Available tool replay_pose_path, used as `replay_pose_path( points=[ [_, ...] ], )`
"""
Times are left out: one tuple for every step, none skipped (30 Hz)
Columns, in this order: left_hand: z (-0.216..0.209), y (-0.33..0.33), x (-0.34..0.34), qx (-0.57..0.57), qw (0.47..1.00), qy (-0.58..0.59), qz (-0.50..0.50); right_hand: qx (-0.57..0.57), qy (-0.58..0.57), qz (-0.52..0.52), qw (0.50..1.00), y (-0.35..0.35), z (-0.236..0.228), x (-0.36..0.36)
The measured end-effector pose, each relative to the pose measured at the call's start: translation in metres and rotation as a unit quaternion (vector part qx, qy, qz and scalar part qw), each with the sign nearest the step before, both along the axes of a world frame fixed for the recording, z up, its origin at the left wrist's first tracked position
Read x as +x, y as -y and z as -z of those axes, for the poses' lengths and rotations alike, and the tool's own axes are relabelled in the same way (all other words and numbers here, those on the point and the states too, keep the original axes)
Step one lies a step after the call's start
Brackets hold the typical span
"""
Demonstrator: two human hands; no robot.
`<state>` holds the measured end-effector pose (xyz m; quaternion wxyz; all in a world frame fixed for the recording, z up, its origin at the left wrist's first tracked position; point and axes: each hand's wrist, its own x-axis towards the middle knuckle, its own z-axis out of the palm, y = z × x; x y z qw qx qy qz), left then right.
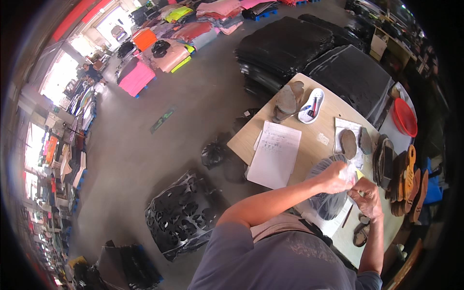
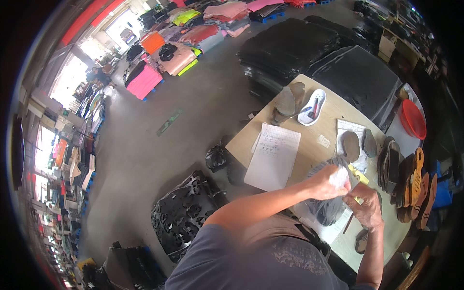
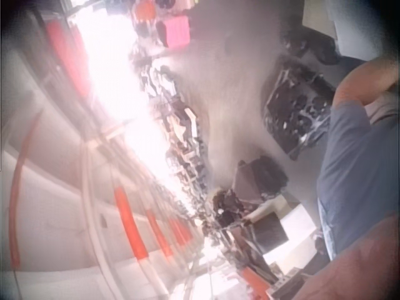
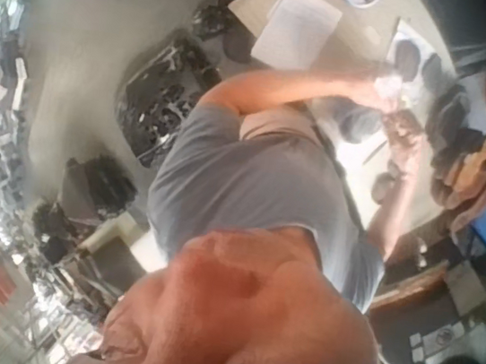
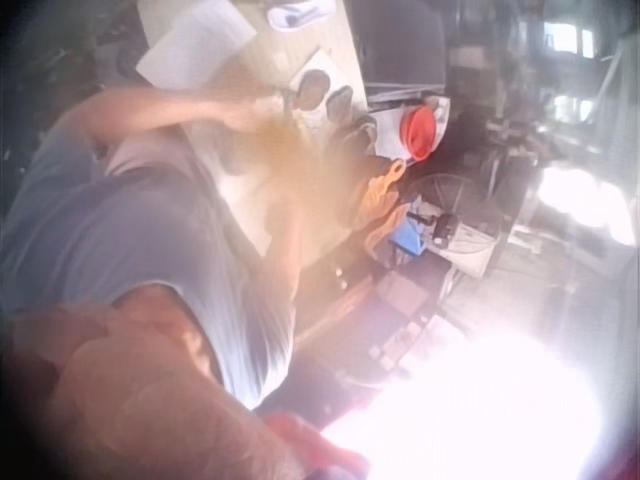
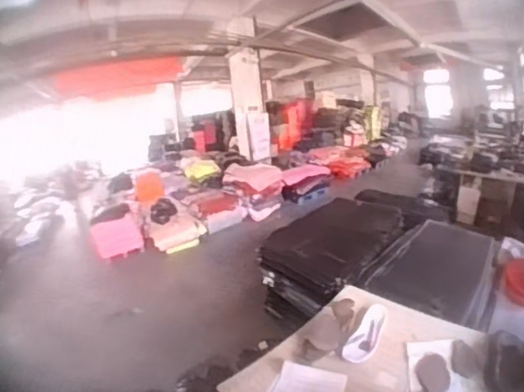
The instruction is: The person repeatedly picks up black slippers from a table, places each into a clear plastic bag, and seals the bag. The process is repeated for several slippers in succession.
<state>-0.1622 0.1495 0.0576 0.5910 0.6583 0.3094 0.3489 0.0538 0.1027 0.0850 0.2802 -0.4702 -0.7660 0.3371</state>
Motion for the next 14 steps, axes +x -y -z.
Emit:
replay_pose_path(
  points=[
    [-0.003, -0.001, 0.005, 0.182, 0.978, -0.102, -0.023, 0.010, -0.026, 0.028, 0.999, -0.005, 0.004, -0.003],
    [-0.005, -0.001, 0.006, 0.198, 0.974, -0.111, -0.007, 0.026, -0.053, 0.054, 0.997, -0.009, 0.011, -0.008],
    [-0.006, 0.003, 0.007, 0.191, 0.979, -0.069, -0.030, 0.040, -0.043, 0.064, 0.996, -0.013, 0.018, -0.008],
    [-0.006, 0.008, 0.007, 0.167, 0.984, -0.042, -0.044, -0.005, -0.076, 0.026, 0.997, -0.017, 0.026, -0.006],
    [-0.007, 0.009, 0.006, 0.199, 0.977, -0.062, -0.043, -0.050, -0.074, -0.028, 0.996, -0.028, 0.033, -0.004],
    [-0.007, 0.009, 0.004, 0.231, 0.969, -0.073, -0.043, -0.095, -0.071, -0.080, 0.990, -0.036, 0.042, -0.002],
    [-0.007, 0.009, 0.002, 0.258, 0.960, -0.098, -0.043, -0.121, -0.112, -0.063, 0.984, -0.037, 0.051, -0.003],
    [-0.006, 0.008, 0.000, 0.286, 0.951, -0.106, -0.040, -0.154, -0.131, -0.061, 0.978, -0.037, 0.055, -0.001],
    [-0.003, 0.004, -0.004, 0.312, 0.941, -0.127, -0.037, -0.186, -0.149, -0.059, 0.969, -0.037, 0.058, 0.001],
    [0.000, 0.001, -0.007, 0.349, 0.926, -0.135, -0.046, -0.215, -0.164, -0.062, 0.961, -0.036, 0.059, 0.000],
    [0.004, -0.003, -0.005, 0.387, 0.905, -0.169, -0.052, -0.254, -0.215, -0.034, 0.942, -0.036, 0.059, -0.002],
    [0.009, -0.009, -0.001, 0.436, 0.878, -0.188, -0.068, -0.288, -0.261, -0.009, 0.921, -0.035, 0.058, -0.004],
    [0.016, -0.014, 0.002, 0.484, 0.847, -0.206, -0.083, -0.321, -0.315, 0.008, 0.893, -0.035, 0.057, -0.006],
    [0.024, -0.018, 0.005, 0.485, 0.844, -0.209, -0.095, -0.321, -0.306, 0.018, 0.896, -0.035, 0.055, -0.006]
  ],
)
